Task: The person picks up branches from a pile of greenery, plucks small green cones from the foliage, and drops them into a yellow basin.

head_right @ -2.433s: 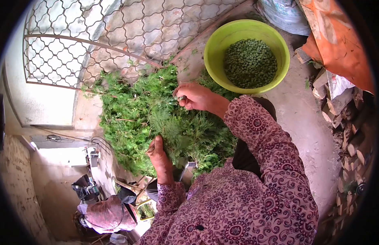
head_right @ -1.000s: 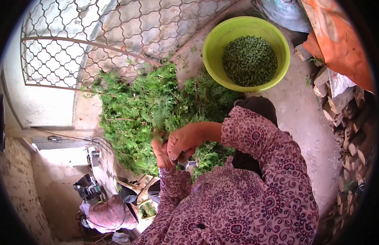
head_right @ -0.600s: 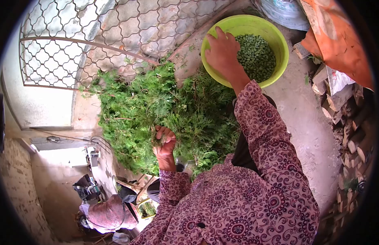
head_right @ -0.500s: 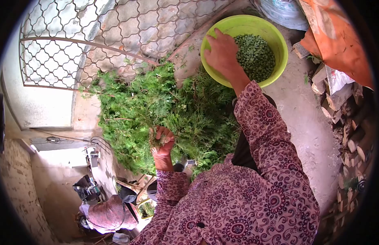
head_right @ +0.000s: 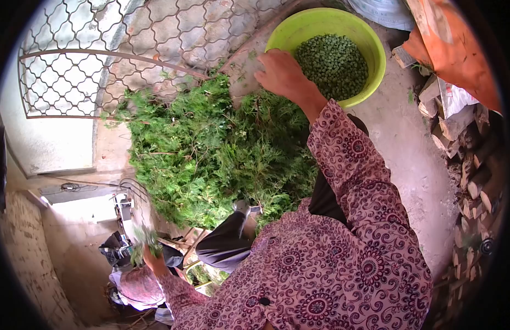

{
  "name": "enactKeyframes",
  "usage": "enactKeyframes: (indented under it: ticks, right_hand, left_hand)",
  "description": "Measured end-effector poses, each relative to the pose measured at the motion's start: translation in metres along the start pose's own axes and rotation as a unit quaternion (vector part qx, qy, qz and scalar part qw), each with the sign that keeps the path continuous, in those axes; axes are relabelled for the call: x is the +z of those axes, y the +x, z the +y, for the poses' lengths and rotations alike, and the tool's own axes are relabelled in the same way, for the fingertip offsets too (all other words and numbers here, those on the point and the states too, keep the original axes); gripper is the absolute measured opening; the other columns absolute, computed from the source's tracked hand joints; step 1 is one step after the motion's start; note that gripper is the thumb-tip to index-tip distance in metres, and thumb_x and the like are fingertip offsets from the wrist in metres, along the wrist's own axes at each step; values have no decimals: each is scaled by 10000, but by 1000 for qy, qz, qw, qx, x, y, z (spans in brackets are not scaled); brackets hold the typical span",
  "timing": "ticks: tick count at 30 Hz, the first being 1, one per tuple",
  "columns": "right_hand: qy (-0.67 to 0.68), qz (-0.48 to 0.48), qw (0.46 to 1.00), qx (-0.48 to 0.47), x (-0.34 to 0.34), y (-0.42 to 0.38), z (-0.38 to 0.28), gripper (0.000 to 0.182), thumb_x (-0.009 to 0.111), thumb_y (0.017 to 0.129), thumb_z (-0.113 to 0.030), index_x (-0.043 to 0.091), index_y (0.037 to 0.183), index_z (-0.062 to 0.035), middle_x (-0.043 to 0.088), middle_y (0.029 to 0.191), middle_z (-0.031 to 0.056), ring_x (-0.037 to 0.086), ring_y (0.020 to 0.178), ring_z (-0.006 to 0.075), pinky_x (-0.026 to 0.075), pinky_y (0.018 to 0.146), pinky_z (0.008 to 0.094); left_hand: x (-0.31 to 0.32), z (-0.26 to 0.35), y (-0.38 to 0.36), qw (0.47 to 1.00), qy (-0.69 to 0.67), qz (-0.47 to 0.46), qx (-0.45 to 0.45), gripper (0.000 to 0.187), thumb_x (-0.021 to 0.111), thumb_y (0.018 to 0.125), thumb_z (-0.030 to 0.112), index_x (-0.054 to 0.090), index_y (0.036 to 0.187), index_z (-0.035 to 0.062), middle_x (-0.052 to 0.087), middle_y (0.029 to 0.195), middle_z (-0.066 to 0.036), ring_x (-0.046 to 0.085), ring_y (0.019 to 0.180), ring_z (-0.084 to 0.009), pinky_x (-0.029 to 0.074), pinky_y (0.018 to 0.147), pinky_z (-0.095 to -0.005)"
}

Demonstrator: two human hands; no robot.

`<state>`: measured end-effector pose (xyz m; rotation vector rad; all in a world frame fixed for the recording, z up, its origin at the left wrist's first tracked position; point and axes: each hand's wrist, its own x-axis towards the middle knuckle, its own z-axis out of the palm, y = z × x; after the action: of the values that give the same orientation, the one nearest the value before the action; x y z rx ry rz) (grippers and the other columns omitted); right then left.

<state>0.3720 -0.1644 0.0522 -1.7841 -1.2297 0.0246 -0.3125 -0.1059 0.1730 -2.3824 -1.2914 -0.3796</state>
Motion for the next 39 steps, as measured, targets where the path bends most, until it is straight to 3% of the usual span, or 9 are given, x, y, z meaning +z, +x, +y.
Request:
enactKeyframes:
  ticks: [1, 2, 4, 5, 11, 18, 23, 32, 39]
  right_hand:
    - [14, 16, 1000, -20, 1, -1, 1, 335, 594, 751, -204, 560, 986, 33, 561, 887, 191, 528, 857, 348, 418, 762, 415]
    - [13, 15, 1000, -17, 2, -2, 0, 335, 594, 751, -204, 560, 986, 33, 561, 887, 191, 528, 857, 348, 418, 762, 415]
    - [25, 13, 1000, -8, 3, -3, -5, 331, 598, 753, -202, 559, 977, 39, 559, 881, 193, 529, 847, 349, 419, 751, 413]
    - [23, 9, 1000, -9, 4, -4, -6, 331, 598, 753, -202, 559, 977, 39, 559, 881, 193, 529, 847, 349, 419, 751, 413]
    - [14, -45, 999, -3, 16, -5, -16, 336, 627, 740, -198, 559, 966, 42, 559, 876, 191, 534, 834, 350, 426, 733, 408]
    - [3, -60, 998, -6, 20, -11, -10, 335, 631, 739, -198, 563, 974, 32, 563, 887, 193, 533, 850, 353, 426, 746, 406]
    - [-4, -114, 993, 9, 31, -10, -20, 346, 627, 745, -212, 563, 991, 24, 558, 926, 198, 529, 872, 354, 424, 759, 408]
    - [-4, -98, 995, -13, 34, -16, -16, 371, 601, 743, -251, 570, 977, 35, 560, 923, 236, 538, 886, 372, 433, 778, 427]
    - [-13, -119, 991, -57, 42, -15, -31, 346, 621, 759, -226, 563, 1017, -2, 562, 950, 179, 541, 880, 333, 435, 765, 392]
  left_hand:
    - [3, -33, -39, 945, -188, 9, -266, 332, 597, 786, 235, 552, 1042, 29, 579, 903, -92, 550, 784, -181, 457, 667, -314]
    - [-1, -40, -56, 787, -354, 16, -504, 361, 603, 774, 199, 547, 1067, -4, 588, 847, -100, 560, 698, -190, 471, 619, -296]
    - [-6, -29, -92, 658, -414, 85, -624, 352, 575, 799, 223, 550, 1051, -23, 602, 792, -101, 560, 618, -200, 482, 563, -293]
    - [-7, -30, -111, 629, -419, 102, -648, 353, 574, 800, 224, 548, 1052, -22, 601, 800, -101, 559, 622, -199, 482, 564, -292]
    - [-1, -42, -217, 557, -389, 133, -722, 358, 565, 806, 236, 542, 1060, -14, 589, 843, -98, 556, 646, -194, 482, 565, -289]
    - [12, -53, -276, 500, -369, 151, -768, 364, 554, 812, 250, 534, 1070, -6, 576, 894, -95, 553, 674, -187, 482, 567, -286]
    - [13, -53, -300, 482, -360, 156, -783, 368, 546, 817, 259, 528, 1077, 0, 567, 930, -92, 551, 693, -183, 481, 569, -283]
    - [26, -69, -334, 448, -344, 175, -806, 375, 533, 825, 277, 518, 1090, 11, 550, 996, -88, 547, 729, -174, 481, 571, -278]
    - [72, -120, -340, 435, -400, 221, -776, 381, 522, 832, 290, 510, 1099, 19, 537, 1046, -85, 544, 757, -168, 481, 573, -274]
